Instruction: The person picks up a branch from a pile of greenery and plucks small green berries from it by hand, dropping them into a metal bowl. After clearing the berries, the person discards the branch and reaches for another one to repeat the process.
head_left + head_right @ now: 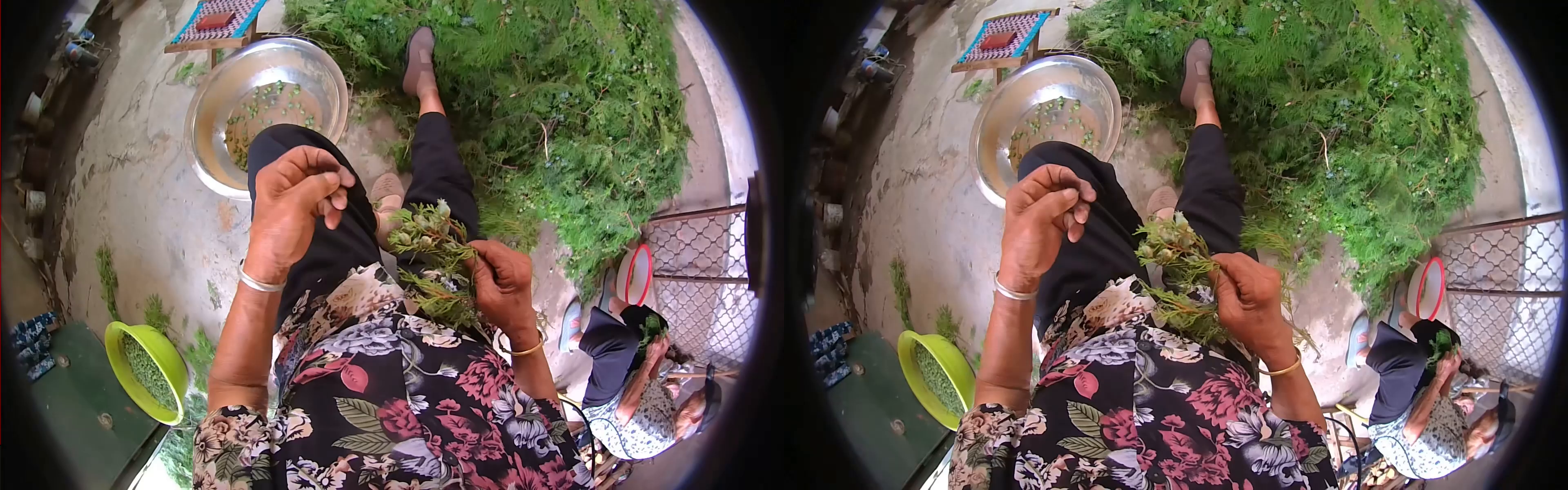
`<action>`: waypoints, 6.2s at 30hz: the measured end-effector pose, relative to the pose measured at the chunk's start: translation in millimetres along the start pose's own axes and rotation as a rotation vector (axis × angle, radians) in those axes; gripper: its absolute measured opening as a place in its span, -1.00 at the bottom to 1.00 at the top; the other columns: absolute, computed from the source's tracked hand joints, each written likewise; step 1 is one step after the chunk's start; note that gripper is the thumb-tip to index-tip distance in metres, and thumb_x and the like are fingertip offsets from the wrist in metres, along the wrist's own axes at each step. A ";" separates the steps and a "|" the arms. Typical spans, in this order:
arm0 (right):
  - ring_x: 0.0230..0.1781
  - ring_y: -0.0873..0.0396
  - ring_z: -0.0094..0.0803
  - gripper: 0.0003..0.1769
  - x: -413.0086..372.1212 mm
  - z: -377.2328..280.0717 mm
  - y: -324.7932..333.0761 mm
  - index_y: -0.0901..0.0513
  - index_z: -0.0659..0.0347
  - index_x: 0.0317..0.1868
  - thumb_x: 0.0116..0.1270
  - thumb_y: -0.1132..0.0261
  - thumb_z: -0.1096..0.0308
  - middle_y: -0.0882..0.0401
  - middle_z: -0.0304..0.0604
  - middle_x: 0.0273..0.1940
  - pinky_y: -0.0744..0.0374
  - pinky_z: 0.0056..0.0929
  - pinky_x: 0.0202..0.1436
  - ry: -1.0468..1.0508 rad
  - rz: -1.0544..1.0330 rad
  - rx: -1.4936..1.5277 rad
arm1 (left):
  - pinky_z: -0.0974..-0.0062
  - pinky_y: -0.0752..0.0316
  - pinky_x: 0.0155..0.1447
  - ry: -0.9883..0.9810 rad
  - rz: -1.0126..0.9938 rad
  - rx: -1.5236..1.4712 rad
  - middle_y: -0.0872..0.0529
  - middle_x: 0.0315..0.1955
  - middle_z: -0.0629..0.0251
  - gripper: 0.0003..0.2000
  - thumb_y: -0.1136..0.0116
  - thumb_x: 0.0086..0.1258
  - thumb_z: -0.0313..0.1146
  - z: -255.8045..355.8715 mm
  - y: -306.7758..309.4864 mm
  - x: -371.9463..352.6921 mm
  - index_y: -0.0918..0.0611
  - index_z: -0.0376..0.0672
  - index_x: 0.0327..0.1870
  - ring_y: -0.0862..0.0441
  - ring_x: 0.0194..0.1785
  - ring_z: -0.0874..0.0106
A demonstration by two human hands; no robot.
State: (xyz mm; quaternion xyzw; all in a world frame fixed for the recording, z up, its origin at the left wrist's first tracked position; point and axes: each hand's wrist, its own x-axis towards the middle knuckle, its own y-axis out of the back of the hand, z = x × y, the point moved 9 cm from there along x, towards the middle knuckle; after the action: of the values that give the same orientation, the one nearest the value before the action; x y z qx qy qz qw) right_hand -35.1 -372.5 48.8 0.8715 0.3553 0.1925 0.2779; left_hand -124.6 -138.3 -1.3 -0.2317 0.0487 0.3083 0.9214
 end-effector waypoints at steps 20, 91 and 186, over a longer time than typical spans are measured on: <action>-0.53 -0.58 -0.23 -0.88 0.8 -10.0 -3.8 -0.61 0.35 -0.26 0.16 -0.25 0.63 -0.59 -0.05 -0.46 -0.46 -0.44 -0.47 0.049 0.000 0.047 | 0.74 -0.17 -0.65 0.218 -0.126 -0.290 -0.58 -0.62 0.32 -0.90 -0.15 0.29 -0.47 -44.7 -18.2 -30.0 -0.61 -0.32 -0.30 -0.34 -0.66 0.68; -0.53 -0.56 -0.43 -0.87 -9.3 12.0 18.9 -0.65 0.36 -0.27 0.13 -0.29 0.62 -0.64 -0.13 -0.45 -0.49 -0.54 -0.43 -0.108 0.085 0.180 | 0.74 -0.25 -0.54 -0.313 0.505 0.511 -0.54 -0.61 0.45 -0.80 -0.24 0.27 -0.29 61.5 64.0 17.1 -0.64 -0.21 -0.21 -0.40 -0.59 0.70; -0.51 -0.62 -0.36 -0.88 -2.8 -4.5 -3.0 -0.64 0.37 -0.30 0.11 -0.29 0.58 -0.64 -0.09 -0.46 -0.51 -0.50 -0.40 -0.135 0.006 0.214 | 0.60 -0.41 -0.48 0.030 -0.379 0.140 -0.70 -0.47 0.25 -0.89 -0.11 0.25 -0.58 -49.2 -59.2 -37.9 -0.68 -0.34 -0.31 -0.55 -0.54 0.54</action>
State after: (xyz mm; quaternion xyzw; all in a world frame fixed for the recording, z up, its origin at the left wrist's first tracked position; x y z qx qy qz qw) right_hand -40.9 -371.2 50.0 0.9083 0.3515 0.0950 0.2061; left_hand -117.5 -223.0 -12.7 -0.1767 0.0392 0.1216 0.9759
